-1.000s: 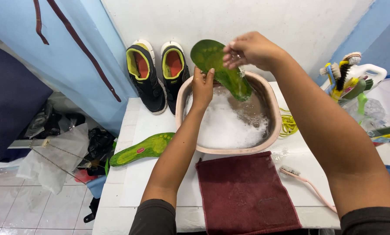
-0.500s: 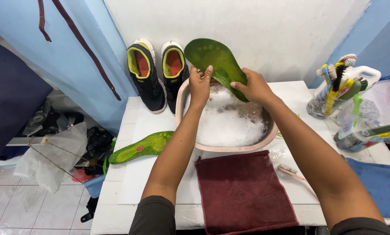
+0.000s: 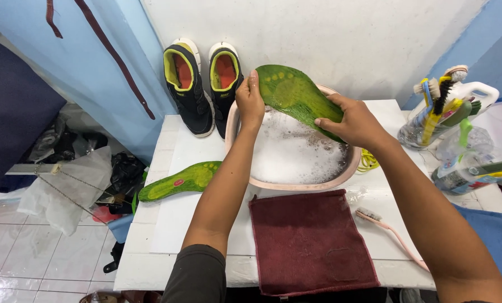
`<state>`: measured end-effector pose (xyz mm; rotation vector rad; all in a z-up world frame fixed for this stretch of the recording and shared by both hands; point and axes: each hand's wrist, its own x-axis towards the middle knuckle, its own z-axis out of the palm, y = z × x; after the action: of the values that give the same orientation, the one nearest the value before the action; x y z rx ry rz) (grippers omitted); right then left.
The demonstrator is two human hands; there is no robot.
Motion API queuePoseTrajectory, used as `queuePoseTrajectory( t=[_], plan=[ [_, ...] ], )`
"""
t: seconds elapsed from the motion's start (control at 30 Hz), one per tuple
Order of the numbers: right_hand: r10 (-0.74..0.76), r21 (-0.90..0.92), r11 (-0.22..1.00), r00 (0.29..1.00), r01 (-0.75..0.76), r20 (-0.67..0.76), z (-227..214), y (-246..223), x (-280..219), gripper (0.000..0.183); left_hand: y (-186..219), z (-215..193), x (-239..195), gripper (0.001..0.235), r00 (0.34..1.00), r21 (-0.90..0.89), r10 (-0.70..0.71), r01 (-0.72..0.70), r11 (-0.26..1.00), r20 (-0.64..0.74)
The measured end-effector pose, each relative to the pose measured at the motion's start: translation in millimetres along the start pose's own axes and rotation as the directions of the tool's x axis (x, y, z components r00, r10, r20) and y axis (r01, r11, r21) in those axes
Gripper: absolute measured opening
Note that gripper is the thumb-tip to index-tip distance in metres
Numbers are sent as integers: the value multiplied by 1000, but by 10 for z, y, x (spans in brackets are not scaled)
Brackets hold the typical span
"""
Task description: The person cleans a pair of green shoe insoles by scrubbing them with a toothbrush and soapy water. They rinse the insoles in a basin of water and place them on a towel to dry.
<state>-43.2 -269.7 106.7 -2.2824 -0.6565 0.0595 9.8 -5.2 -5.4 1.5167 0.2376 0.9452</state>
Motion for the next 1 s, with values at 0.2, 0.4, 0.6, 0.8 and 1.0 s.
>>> queuePoseTrajectory(
  t=[0.2, 0.4, 0.6, 0.8, 1.0],
  plan=[
    [33, -252, 967, 999, -40, -32, -118, 8, -123, 48, -118, 32, 67, 60, 988, -106, -127, 136, 985, 92],
    [4, -373, 926, 991, -55, -136, 18, 331, -34, 35, -73, 116, 28, 22, 991, -13, -132, 132, 991, 24],
    [-73, 191, 973, 961, 127, -267, 294, 307, -54, 16, 406, 325, -139, 21, 928, 335, -192, 79, 939, 319],
    [-164, 380, 891, 956, 250, -245, 312, 184, -163, 21, 748, 455, -100, 25, 681, 567, -306, -195, 801, 666],
    [-158, 669, 705, 972, 236, -176, 262, 16, -391, 40, 988, 341, -55, 27, 616, 526, -198, -414, 743, 763]
  ],
)
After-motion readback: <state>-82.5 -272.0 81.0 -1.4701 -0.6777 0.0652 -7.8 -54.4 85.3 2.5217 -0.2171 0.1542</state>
